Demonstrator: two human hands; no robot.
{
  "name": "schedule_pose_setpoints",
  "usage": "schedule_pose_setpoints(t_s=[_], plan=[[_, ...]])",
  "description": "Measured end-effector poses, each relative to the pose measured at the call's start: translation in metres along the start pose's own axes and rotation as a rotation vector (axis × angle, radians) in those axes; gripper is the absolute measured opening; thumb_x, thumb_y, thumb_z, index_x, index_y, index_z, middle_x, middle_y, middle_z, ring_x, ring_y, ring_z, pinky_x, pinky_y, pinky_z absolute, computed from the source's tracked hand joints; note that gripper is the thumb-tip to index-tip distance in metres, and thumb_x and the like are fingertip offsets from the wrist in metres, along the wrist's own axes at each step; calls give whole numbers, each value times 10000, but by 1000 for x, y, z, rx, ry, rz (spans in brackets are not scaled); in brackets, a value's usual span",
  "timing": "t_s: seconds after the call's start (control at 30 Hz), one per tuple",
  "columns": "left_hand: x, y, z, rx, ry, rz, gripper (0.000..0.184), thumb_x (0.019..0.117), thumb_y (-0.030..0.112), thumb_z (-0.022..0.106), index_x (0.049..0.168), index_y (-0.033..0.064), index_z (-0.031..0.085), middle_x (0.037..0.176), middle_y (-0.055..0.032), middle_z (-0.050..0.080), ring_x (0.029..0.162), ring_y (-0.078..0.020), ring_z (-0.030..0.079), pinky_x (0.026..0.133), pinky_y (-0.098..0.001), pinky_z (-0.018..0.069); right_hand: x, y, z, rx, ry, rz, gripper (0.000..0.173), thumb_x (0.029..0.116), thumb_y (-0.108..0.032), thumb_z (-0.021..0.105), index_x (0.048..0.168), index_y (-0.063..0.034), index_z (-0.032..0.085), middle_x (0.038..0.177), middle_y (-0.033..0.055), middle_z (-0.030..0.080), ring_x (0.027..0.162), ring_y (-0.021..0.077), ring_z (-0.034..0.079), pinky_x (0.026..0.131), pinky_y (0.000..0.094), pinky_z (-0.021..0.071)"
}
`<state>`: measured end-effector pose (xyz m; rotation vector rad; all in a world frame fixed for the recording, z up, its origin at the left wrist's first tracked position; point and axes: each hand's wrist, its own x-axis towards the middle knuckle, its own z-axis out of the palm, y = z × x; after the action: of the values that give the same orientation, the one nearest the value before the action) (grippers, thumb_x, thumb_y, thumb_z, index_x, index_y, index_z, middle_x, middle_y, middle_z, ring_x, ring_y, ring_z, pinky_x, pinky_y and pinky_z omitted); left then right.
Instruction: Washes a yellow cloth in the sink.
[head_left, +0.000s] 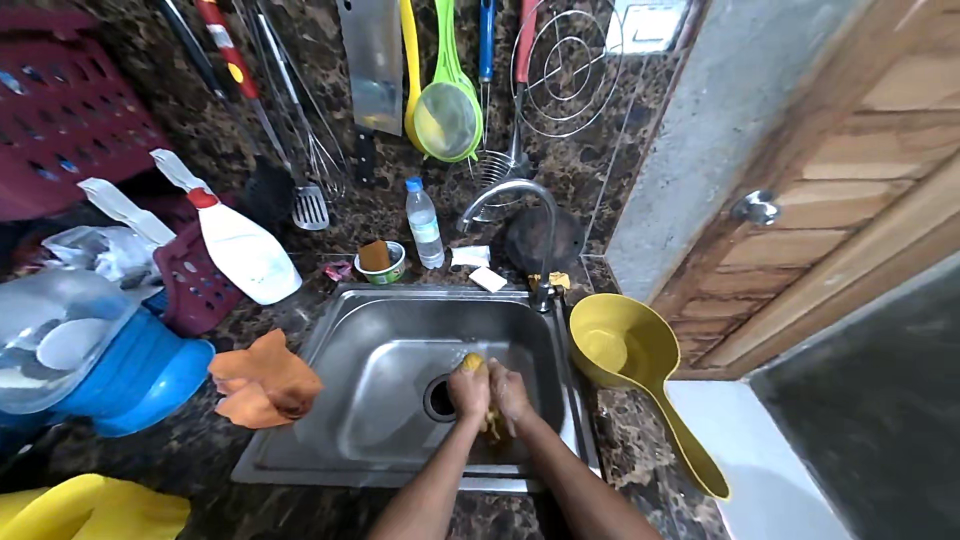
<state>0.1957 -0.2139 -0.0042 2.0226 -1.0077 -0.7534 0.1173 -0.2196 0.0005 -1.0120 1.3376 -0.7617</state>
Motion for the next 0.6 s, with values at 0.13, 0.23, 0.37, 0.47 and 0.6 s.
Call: schedule_pose_setpoints(t_s=[0.13,0.23,0.37,0.47,0.6], plan=[[54,-3,-18,358,-432,-4,639,952,411,693,1407,-19,559,1510,-310,430,1463,-477,317,1179,-653,255,-13,1,-23,69,-80,15,380,1115,-236,430,1218,91,593,1094,197,657,986,202,649,909,371,534],[88,34,-18,220,-338,36,585,932,294,745,1376,-34,550,1380,-314,546,1308,-474,513,1067,-631,424,-16,6,-35,206,-111,90,282,1049,-71,434,1293,45,514,1118,161,597,980,202,604,855,378,526],[120,78,11,-335,-221,-239,560,1039,377,599,1403,-38,504,1336,-280,588,1177,-391,601,981,-535,486,-8,16,-32,420,19,117,262,1077,-29,347,1255,26,530,1017,133,628,864,183,639,748,368,562],[128,96,24,-615,-206,-428,593,1057,448,533,1462,22,456,1434,-210,546,1214,-308,578,971,-451,472,-6,14,-29,492,78,91,290,1112,-88,328,1275,53,522,1041,164,623,903,192,639,805,373,562],[137,104,36,-679,-169,-478,431,1067,353,540,1354,32,518,1162,-126,614,844,-135,564,714,-267,462,-7,8,-26,563,-8,122,407,1132,-214,258,1437,-13,439,1217,181,602,1041,229,623,890,420,540]])
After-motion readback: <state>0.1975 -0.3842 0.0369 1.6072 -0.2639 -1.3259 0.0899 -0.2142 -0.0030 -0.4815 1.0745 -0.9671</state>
